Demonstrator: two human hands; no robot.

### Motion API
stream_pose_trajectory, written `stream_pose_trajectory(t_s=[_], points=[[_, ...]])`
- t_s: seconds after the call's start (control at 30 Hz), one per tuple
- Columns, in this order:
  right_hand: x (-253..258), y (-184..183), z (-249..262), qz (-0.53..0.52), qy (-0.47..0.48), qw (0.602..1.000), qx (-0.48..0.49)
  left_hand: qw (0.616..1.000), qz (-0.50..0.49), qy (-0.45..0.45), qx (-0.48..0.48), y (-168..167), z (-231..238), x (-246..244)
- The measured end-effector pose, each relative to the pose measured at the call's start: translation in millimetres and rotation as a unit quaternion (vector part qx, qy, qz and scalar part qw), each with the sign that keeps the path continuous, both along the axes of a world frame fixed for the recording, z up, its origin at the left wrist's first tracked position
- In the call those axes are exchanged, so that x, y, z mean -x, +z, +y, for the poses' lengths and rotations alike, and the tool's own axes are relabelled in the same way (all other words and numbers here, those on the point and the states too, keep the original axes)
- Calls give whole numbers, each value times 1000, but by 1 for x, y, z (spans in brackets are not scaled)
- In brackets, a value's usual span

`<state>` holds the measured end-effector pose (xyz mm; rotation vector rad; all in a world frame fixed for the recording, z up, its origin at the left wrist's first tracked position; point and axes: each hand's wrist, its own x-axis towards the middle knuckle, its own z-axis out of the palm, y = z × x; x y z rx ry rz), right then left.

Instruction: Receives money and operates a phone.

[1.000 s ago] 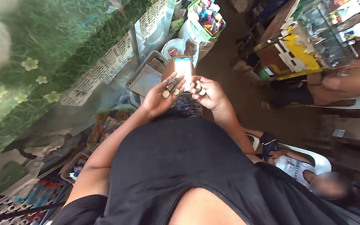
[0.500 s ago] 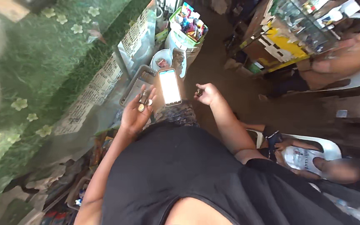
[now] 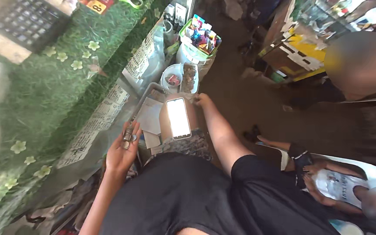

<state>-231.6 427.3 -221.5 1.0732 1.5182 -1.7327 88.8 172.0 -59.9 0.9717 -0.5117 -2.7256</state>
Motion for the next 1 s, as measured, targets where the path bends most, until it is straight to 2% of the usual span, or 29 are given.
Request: stream_pose_trajectory(t_s=[0.17, 0.3, 0.4, 0.57, 0.73, 0.83, 0.9, 1.0], points=[[49, -12, -19, 82, -26, 996, 32, 1000, -15, 15, 2, 0, 2, 11], [56, -18, -11, 81, 36, 994, -61, 1000, -8, 5, -1, -3, 8, 15], [35, -7, 7, 88, 121, 983, -110, 1000, -5, -1, -13, -3, 12, 16], [-21, 22, 36, 93, 166, 976, -107, 999, 10, -29, -30, -3, 18, 18], [-84, 66, 54, 228, 183, 949, -116, 997, 45, -39, -55, 2, 25, 24], [-124, 94, 58, 394, 207, 892, -87, 994, 67, -51, -62, 2, 29, 23], [-149, 109, 59, 505, 269, 816, -76, 994, 72, -55, -61, 2, 33, 23], [-178, 122, 53, 593, 361, 708, -126, 993, 83, -58, -66, 1, 38, 22]])
